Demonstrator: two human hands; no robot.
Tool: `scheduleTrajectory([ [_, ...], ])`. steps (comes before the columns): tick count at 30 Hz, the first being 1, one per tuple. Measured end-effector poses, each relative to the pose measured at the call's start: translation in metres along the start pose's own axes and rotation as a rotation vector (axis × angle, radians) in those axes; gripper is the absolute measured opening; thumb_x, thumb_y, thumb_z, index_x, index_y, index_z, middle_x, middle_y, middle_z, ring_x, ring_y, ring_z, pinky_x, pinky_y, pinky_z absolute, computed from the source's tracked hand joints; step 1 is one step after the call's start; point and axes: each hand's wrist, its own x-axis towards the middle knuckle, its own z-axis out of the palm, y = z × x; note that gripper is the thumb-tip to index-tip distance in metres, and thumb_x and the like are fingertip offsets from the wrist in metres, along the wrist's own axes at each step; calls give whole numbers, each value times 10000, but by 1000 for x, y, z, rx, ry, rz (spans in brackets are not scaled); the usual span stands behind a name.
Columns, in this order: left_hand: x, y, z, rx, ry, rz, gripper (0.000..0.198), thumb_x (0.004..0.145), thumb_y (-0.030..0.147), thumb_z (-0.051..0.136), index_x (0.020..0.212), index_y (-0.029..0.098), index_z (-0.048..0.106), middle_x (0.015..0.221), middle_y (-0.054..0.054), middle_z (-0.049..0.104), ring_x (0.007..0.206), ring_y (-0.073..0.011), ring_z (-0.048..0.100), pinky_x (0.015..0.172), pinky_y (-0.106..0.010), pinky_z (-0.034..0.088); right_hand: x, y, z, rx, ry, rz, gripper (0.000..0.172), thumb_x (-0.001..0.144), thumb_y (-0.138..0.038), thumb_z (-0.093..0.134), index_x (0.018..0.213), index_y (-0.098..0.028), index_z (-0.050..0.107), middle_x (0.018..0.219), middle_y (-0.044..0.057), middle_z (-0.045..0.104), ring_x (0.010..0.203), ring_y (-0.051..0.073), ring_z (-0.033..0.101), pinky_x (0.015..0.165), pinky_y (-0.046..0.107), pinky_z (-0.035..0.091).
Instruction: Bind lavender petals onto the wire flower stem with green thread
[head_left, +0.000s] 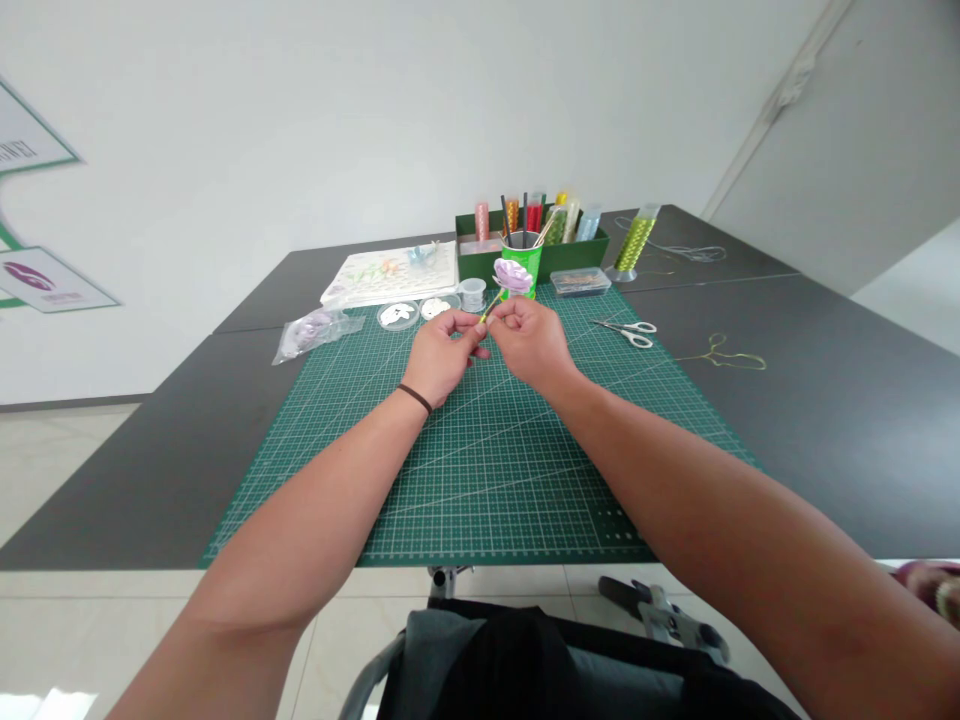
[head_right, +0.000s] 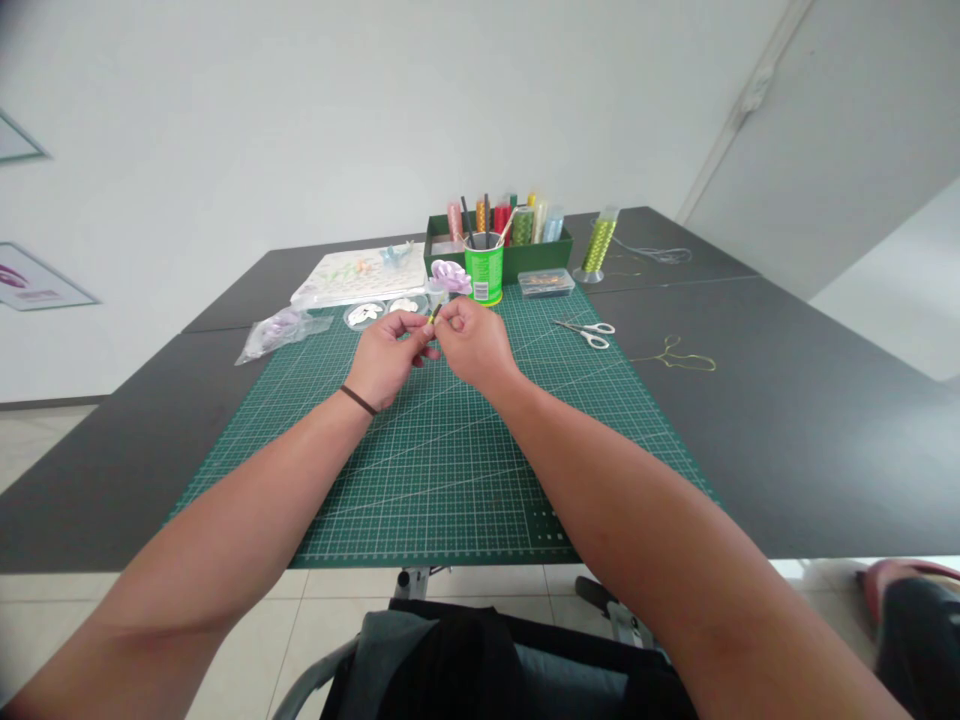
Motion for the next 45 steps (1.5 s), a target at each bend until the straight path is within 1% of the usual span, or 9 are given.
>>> scheduleTrajectory([
  [5,1,-3,0,25,3,78,68,941,179,730,883,190,697,743,17,685,575,-88,508,566,-234,391,0,-5,-2,-36,-15,-4,197,893,-161,650,729,-234,569,521,-97,362,530,117,351,582,316,293],
  [10,4,-8,-2,72,-32,107,257,1032,250,593,801,199,694,690,11,624,575,-113,424,567,-259,325,0,-6,-3,-20,-38,-29,220,914,-183,628,713,-238,555,506,-94,345,521,119,331,580,319,301],
  [16,6,-11,-3,142,-24,138,234,995,257,659,781,191,726,713,-5,673,641,-129,501,609,-270,369,0,-4,-1,-23,4,-7,204,892,-164,647,725,-238,556,532,-91,384,533,117,345,575,313,291],
  [22,3,-5,-1,28,-4,44,88,951,217,729,872,186,753,684,12,673,616,-118,561,626,-267,437,-1,-3,-1,-15,9,-9,206,894,-152,657,732,-236,561,545,-98,388,543,117,358,590,317,302],
  [25,2,-4,0,13,-3,27,51,944,204,743,896,189,750,663,27,643,584,-111,541,600,-266,415,-1,-4,-1,-22,3,5,217,892,-142,657,726,-238,554,534,-100,382,535,117,355,583,320,293],
  [31,2,-6,0,59,-31,76,320,1038,253,605,733,190,679,584,39,501,559,-108,417,564,-272,299,1,-4,-1,-30,-2,-11,197,903,-173,641,738,-235,554,535,-87,437,537,118,376,590,315,297],
  [33,2,-6,0,85,-38,85,327,1040,261,605,733,187,687,573,42,489,554,-110,400,564,-278,288,1,-2,0,-15,-11,-3,188,909,-183,634,746,-232,555,544,-82,465,533,114,376,584,310,293],
  [41,2,-4,-1,36,-5,44,140,972,240,721,848,177,741,656,28,626,591,-106,517,614,-266,408,2,2,1,-15,2,-12,185,892,-163,654,748,-230,560,541,-96,385,542,111,356,583,305,270],
  [45,3,-4,0,-9,-17,17,128,973,233,727,859,174,730,656,34,623,535,-86,495,556,-251,374,1,0,0,-20,5,-11,183,891,-163,654,742,-229,569,537,-97,385,539,114,353,581,311,275],
])
